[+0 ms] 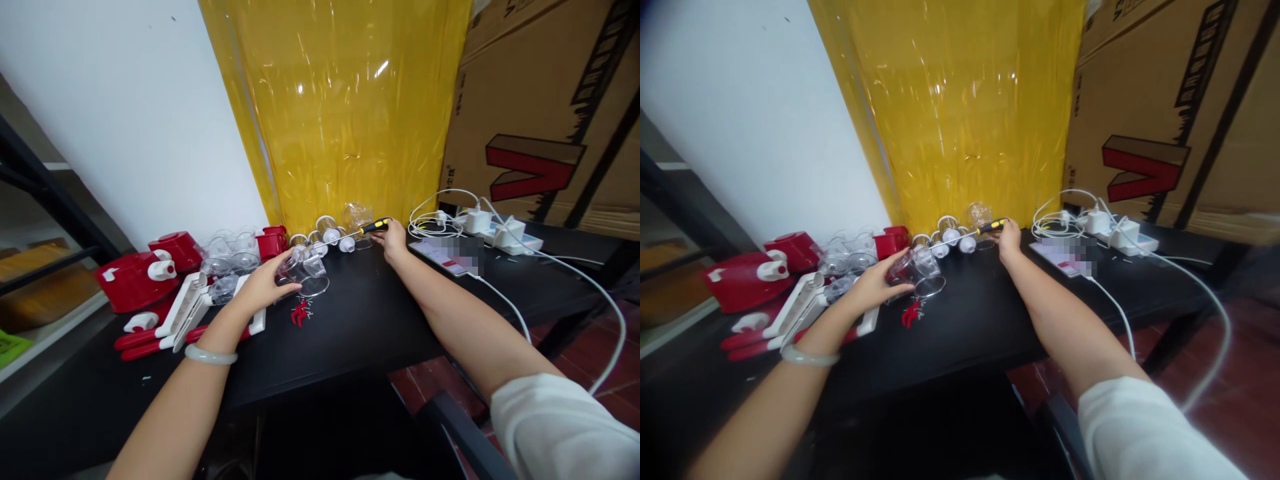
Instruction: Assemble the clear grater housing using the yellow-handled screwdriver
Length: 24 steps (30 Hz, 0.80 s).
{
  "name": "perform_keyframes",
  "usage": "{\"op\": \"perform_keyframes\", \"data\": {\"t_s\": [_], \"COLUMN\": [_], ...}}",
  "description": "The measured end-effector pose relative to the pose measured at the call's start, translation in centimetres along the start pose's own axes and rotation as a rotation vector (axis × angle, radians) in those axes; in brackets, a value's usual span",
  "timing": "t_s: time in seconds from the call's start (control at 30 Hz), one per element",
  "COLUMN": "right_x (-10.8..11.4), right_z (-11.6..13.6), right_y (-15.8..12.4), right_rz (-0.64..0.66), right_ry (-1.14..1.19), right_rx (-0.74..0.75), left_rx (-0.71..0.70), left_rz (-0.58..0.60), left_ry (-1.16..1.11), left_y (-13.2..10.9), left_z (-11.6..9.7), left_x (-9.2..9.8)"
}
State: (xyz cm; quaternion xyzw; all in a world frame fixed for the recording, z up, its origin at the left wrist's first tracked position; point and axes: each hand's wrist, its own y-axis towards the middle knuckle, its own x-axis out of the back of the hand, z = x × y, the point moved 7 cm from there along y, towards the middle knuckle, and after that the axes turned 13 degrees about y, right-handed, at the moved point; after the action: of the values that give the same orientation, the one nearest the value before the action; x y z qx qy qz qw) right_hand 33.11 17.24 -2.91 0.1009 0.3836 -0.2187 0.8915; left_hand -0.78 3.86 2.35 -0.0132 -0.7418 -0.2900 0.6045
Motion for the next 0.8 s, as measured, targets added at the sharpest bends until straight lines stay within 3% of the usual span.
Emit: {"op": "perform_keyframes", "data": {"t_s": [0.2,0.5,0.7,0.8], "right_x": [0.08,-0.11,0.09,0.02], "right_z": [-0.31,-0.5,0.05,0.13], "right_y": [0.26,0.17,0.11,-0.14], "right_rz": [0.041,0.039,0.027,0.041], "right_ry": [-0.047,0.001,-0.063,-0.074], "right_rx": [0.055,-0.031,0.106,0.084], "left_rx": [0.001,0.012,-0.004,0.009], "left_rz": [0.006,0.008,-0.001,0.005], "left_ry": [0.001,0.007,0.001,0.0], "left_y": [0.01,-0.04,-0.05,-0.05], "left_z": [-0.01,-0.08,-0.06,0.07], "left_x": [0.09,0.15,0.16,0.1]}}
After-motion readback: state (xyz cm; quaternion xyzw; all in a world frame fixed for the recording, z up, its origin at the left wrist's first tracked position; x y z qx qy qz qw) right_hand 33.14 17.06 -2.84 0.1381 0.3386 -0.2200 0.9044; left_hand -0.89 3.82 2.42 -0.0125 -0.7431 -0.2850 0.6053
